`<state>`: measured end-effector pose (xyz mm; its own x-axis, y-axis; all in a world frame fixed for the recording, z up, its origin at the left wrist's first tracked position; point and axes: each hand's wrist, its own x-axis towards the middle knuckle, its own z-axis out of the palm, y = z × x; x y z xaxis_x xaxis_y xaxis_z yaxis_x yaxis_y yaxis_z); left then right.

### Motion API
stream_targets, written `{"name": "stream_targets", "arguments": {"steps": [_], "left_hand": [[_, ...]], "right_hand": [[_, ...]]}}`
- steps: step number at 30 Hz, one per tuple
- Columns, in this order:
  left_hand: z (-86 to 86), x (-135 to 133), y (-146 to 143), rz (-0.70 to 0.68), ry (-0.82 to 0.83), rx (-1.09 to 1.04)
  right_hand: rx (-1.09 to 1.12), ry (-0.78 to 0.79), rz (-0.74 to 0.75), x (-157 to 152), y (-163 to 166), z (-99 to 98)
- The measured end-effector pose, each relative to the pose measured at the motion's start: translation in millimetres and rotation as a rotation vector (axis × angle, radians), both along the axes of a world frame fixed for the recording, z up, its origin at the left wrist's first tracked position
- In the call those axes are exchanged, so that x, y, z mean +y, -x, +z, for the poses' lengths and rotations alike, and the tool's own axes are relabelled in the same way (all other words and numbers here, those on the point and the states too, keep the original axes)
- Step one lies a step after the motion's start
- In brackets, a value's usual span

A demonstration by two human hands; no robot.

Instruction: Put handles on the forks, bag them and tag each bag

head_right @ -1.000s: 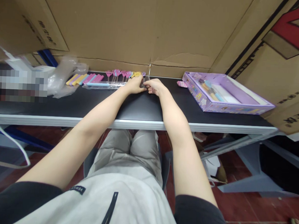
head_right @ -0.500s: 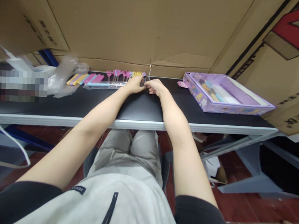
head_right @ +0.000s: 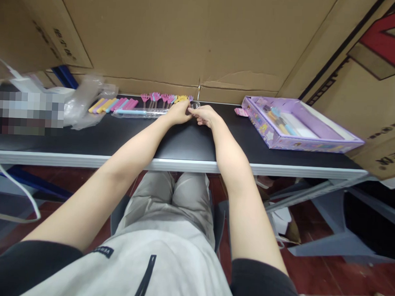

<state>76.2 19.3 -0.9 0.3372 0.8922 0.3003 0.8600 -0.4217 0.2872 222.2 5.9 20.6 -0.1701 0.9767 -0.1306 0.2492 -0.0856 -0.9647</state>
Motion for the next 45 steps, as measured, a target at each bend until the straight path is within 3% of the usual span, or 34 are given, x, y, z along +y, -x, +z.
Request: {"name": "stream_targets", "arguments": {"steps": [15,17,19,22,26,36,45], "left_hand": [[-3.2,4,2,0.003,-0.027,-0.017],[-1.5,1,2,0.013,-0.024,-0.024],[0.5,-2,3,0.022,-0.012,-0.025],[2.4,-5,2,0.028,0.000,-0.018],[1.5,-4,2,0.030,-0.007,0.001],[4.5,-8,1,0.020,-0.005,0.022],[0.5,-1,1,0.017,-0.011,-0.011]], "right_hand": [[0.007,0.008,0.006,9,-9,3.8],[-0.001,-0.057,-0.114,18,-22,5.1],[-0.111,-0.206,-0.375,27,-43,2.4],[-0.509,-0.416,-0.760,37,-78,-9.5],[-0.704,-0.314,-0.954,38,-106,-26.4],[-0.800,-0.194,-0.913,42,-109,-26.6],[-0.869,-0.181,-0.907,52,-114,-28.6]]}}
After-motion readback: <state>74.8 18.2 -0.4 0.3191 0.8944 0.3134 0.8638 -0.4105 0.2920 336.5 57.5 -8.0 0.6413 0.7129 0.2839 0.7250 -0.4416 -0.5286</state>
